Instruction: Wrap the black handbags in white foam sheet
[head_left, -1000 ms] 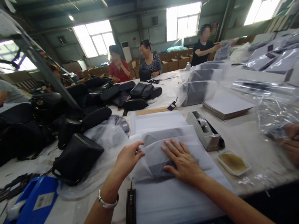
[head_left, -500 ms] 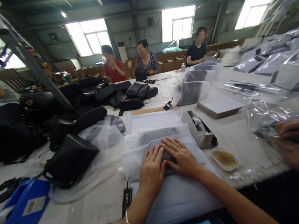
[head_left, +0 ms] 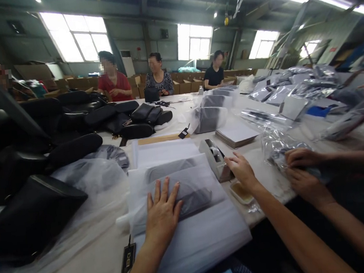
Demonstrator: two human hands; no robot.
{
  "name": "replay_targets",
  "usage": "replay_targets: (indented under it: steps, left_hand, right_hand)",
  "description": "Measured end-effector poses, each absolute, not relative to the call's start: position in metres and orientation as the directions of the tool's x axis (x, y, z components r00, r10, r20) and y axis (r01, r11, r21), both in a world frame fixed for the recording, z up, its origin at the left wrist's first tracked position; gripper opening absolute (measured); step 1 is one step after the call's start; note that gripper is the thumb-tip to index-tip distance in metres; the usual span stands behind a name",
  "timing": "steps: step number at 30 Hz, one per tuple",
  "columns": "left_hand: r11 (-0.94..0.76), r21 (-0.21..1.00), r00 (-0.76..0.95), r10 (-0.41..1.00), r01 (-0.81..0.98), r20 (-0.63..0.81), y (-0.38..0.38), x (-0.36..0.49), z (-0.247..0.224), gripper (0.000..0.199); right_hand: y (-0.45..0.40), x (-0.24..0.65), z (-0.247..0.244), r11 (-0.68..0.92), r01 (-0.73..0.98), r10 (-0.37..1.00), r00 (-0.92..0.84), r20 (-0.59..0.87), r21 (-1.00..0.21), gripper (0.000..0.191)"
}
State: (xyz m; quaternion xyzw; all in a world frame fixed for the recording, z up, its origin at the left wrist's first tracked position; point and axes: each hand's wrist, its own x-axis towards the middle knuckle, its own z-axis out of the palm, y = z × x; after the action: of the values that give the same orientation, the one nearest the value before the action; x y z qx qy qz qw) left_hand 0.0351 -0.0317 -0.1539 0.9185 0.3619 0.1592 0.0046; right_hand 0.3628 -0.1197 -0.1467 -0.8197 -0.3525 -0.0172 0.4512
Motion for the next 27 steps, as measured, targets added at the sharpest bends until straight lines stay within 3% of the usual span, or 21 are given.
replay_targets:
  steps: [2,6,12,14,22,25,27]
  left_hand:
    - [-0.743,0.122,0.690,0.660,0.658,0.297,-0.031,0.035,-0.156,0.052]
    - [-0.744,0.115,0.687,0.657,0.658,0.310,-0.032,0.034,-0.157,0.052]
    - [-0.748,0.127,0.680,0.650,0.652,0.338,-0.035,0.034,-0.153,0.051]
    - [-0.747,0.130,0.677,0.651,0.652,0.344,-0.035,0.034,-0.154,0.051]
    - [-0.746,0.137,0.677,0.654,0.652,0.337,-0.034,0.034,-0.158,0.052]
    - [-0.742,0.137,0.674,0.659,0.657,0.334,-0.035,0.033,-0.156,0.051]
    - [-0.742,0.135,0.675,0.658,0.656,0.333,-0.035,0.033,-0.155,0.051]
  right_hand:
    - [-0.112,0.369,-0.151,-0.330,0.432,0.582,0.793,0.180,-0.840,0.031]
    - [-0.101,0.365,-0.155,-0.270,0.325,0.591,0.799,0.110,-0.906,0.035]
    - [-0.118,0.334,-0.132,-0.020,0.332,0.488,0.826,0.281,-0.943,0.032]
    - [-0.130,0.321,-0.126,0.027,0.295,0.481,0.833,0.271,-0.955,0.030]
    - [-0.167,0.308,-0.147,-0.042,-0.202,0.617,0.765,-0.185,-0.978,0.037]
    - [-0.170,0.324,-0.153,-0.137,-0.145,0.637,0.745,-0.199,-0.980,0.039]
    - [-0.169,0.338,-0.154,-0.252,0.051,0.661,0.739,-0.133,-0.966,0.038]
